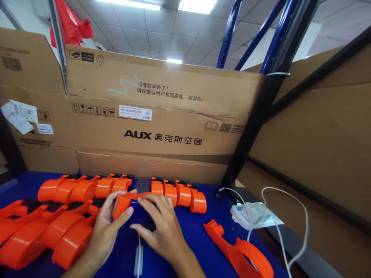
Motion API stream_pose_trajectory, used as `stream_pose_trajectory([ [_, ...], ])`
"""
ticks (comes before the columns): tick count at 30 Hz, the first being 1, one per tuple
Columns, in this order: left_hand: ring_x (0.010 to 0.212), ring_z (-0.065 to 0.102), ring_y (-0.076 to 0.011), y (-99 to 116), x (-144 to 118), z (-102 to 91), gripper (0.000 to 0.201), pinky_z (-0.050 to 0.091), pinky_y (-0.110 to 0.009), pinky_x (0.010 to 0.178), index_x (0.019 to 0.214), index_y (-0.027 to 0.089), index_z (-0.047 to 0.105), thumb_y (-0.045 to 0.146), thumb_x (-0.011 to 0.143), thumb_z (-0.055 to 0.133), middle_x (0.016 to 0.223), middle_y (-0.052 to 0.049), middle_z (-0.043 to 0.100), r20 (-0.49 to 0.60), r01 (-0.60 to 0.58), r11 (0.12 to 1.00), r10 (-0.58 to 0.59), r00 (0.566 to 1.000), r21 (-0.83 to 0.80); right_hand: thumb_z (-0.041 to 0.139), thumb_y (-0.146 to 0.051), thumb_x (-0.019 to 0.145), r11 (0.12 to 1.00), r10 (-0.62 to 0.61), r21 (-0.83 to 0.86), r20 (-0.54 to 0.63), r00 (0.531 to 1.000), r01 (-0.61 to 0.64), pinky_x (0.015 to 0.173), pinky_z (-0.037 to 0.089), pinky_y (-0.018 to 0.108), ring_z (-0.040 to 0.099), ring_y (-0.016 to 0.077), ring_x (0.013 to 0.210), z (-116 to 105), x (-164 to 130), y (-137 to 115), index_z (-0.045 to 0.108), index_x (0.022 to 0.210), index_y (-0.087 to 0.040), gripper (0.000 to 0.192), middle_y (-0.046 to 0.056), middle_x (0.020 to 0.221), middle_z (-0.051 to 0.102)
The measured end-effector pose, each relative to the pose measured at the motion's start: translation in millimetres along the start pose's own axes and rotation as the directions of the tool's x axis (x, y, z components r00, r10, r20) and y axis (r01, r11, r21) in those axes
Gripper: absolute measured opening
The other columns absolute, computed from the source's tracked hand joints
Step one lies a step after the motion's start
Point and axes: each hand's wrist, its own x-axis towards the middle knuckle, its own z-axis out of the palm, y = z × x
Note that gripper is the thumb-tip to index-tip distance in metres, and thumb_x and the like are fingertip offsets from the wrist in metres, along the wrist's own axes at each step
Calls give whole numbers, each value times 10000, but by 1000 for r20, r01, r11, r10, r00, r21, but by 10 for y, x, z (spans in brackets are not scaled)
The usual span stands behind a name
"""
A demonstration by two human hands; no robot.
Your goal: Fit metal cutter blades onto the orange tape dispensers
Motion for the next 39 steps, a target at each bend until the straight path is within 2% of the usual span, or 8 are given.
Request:
stream_pose_trajectory([
  [10, 1240, 625, -295, -184, 52, -76, 397, 447, -421, 1076, 1103, 278, 607, 254, 764, 813, 1263, -62, 723, -57, -50, 998, 52, 997, 42, 794, -393, 828, 996, -63, -61, -4, 998, 63, 1007, 494, 469, 602, 303, 1206, 7, 13, 8, 558, 1382, -309, 608, 107, 1301, 640],
  [18, 1211, 654, -275, -284, 106, -125, 430, 525, -387, 990, 1155, 274, 580, 273, 778, 785, 1249, -55, 737, -55, -72, 993, 78, 995, 94, 795, -351, 835, 984, -144, -103, -16, 989, 142, 991, 499, 450, 603, 279, 1188, 25, 3, 22, 549, 1399, -281, 619, 110, 1296, 633],
  [24, 1245, 631, -275, -288, 83, -126, 459, 468, -391, 1077, 1219, 265, 586, 283, 803, 778, 1286, -63, 721, -16, -44, 999, 44, 999, 28, 794, -375, 828, 989, -120, -94, -11, 993, 118, 974, 511, 446, 622, 286, 1150, 7, 4, 19, 571, 1390, -274, 613, 113, 1268, 657],
  [27, 1303, 584, -288, -286, 54, -119, 556, 453, -384, 1100, 1346, 263, 552, 309, 829, 753, 1379, -88, 664, 43, -18, 997, 21, 999, -77, 804, -388, 810, 999, -40, -17, -56, 998, 40, 996, 504, 448, 631, 297, 1149, -4, -18, 5, 571, 1390, -258, 639, 115, 1277, 669],
  [30, 1375, 507, -306, -291, 28, -124, 617, 457, -376, 1103, 1438, 270, 507, 325, 860, 714, 1493, -97, 565, 151, -60, 992, 77, 985, -111, 736, -386, 865, 979, 148, 159, -125, 981, -128, 1010, 499, 435, 649, 293, 1146, 4, -24, 0, 593, 1355, -247, 529, 110, 1280, 685],
  [35, 1414, 449, -341, -272, -38, -119, 807, 403, -453, 1152, 1528, 311, 392, 316, 812, 766, 1554, -90, 491, 334, -181, 982, 152, 930, 58, 532, -473, 976, 800, 491, 489, -202, 847, -347, 979, 509, 382, 654, 276, 1127, 48, 42, 30, 667, 1187, -218, 357, 104, 1199, 719],
  [37, 1454, 382, -344, -238, -77, -90, 869, 349, -486, 1184, 1550, 320, 342, 311, 800, 780, 1582, -79, 451, 387, -197, 974, 139, 911, 115, 504, -520, 976, 740, 566, 552, -204, 799, -383, 915, 521, 355, 659, 262, 1026, 69, 66, 37, 685, 1065, -207, 372, 88, 1067, 729],
  [39, 1468, 352, -347, -197, -105, -55, 872, 325, -505, 1193, 1548, 327, 345, 307, 796, 786, 1599, -67, 424, 424, -230, 959, 143, 895, 163, 492, -550, 972, 700, 598, 589, -173, 783, -404, 795, 522, 318, 629, 223, 842, 94, 76, 38, 660, 907, -200, 394, 49, 875, 686],
])
